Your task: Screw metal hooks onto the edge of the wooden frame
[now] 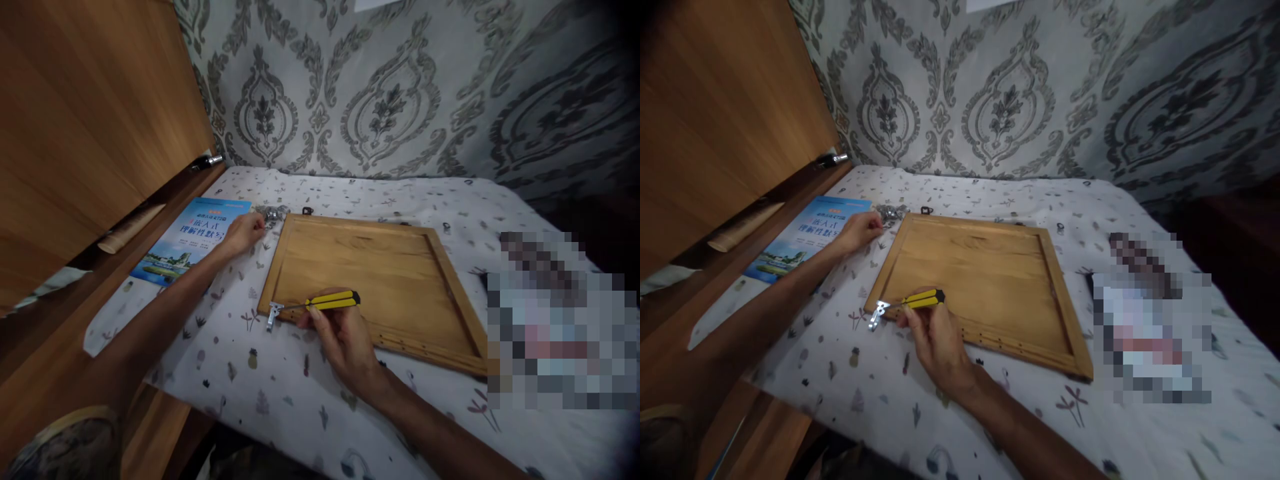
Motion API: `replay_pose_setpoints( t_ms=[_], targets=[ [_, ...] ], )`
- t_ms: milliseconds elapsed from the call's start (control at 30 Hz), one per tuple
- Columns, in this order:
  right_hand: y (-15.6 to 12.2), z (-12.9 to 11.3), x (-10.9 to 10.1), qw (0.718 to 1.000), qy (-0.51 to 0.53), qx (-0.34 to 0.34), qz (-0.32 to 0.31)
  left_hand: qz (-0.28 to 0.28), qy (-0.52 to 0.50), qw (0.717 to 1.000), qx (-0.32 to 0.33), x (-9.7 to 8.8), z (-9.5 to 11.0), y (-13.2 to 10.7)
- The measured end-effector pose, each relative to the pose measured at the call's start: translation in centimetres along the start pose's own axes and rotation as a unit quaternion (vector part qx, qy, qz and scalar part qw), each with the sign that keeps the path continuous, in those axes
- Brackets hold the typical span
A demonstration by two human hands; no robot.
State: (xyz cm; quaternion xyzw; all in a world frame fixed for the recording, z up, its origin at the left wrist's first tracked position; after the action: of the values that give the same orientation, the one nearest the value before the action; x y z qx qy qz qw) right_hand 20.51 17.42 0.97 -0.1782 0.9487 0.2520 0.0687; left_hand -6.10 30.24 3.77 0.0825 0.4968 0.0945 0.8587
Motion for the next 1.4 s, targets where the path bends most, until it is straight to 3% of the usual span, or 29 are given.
replay_pose_setpoints(
  t_ms=[133,267,400,467,600,833,1133,1400],
  targets=[
    [-0.3,0.3,0.2,0.999,0.025,0.019,-0.010,-0.014,-0.098,0.995,-0.008,-1.2,1.3,-2.4],
    [-0.4,0.3,0.2,0.999,0.014,0.030,-0.010,-0.070,-0.193,0.979,-0.010,-1.9,3.6,-7.5],
    [-0.3,0.0,0.1,1.000,-0.002,0.020,-0.014,-0.129,-0.357,0.925,-0.019,-1.6,5.3,-11.7],
    [-0.2,-0.1,0.0,1.000,-0.003,0.019,-0.017,-0.130,-0.376,0.917,-0.029,-1.4,5.6,-12.6],
    [-0.2,-0.2,-0.1,1.000,-0.014,0.020,-0.014,-0.099,-0.346,0.933,-0.007,-1.2,5.8,-13.0],
    [-0.1,-0.5,-0.1,0.999,-0.013,0.027,-0.015,-0.146,-0.336,0.930,-0.017,-0.6,5.6,-13.7],
    [-0.2,-0.6,-0.1,0.998,-0.030,0.044,-0.016,-0.115,-0.281,0.953,0.022,-0.8,5.9,-13.7],
    [-0.2,-0.8,-0.1,0.999,-0.025,0.035,-0.009,-0.148,-0.302,0.942,0.004,-0.6,5.7,-13.7]
  ],
)
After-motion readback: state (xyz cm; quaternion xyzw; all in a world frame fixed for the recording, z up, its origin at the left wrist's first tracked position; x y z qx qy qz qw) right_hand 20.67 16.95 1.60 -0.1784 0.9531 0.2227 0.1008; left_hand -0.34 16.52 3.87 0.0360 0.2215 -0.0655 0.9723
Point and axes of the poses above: each hand's wrist, its own y-axis towards the middle knuckle, its own x-axis out of the palm, z = x × y, the point moved 2 cm from there along y, towards the middle knuckle
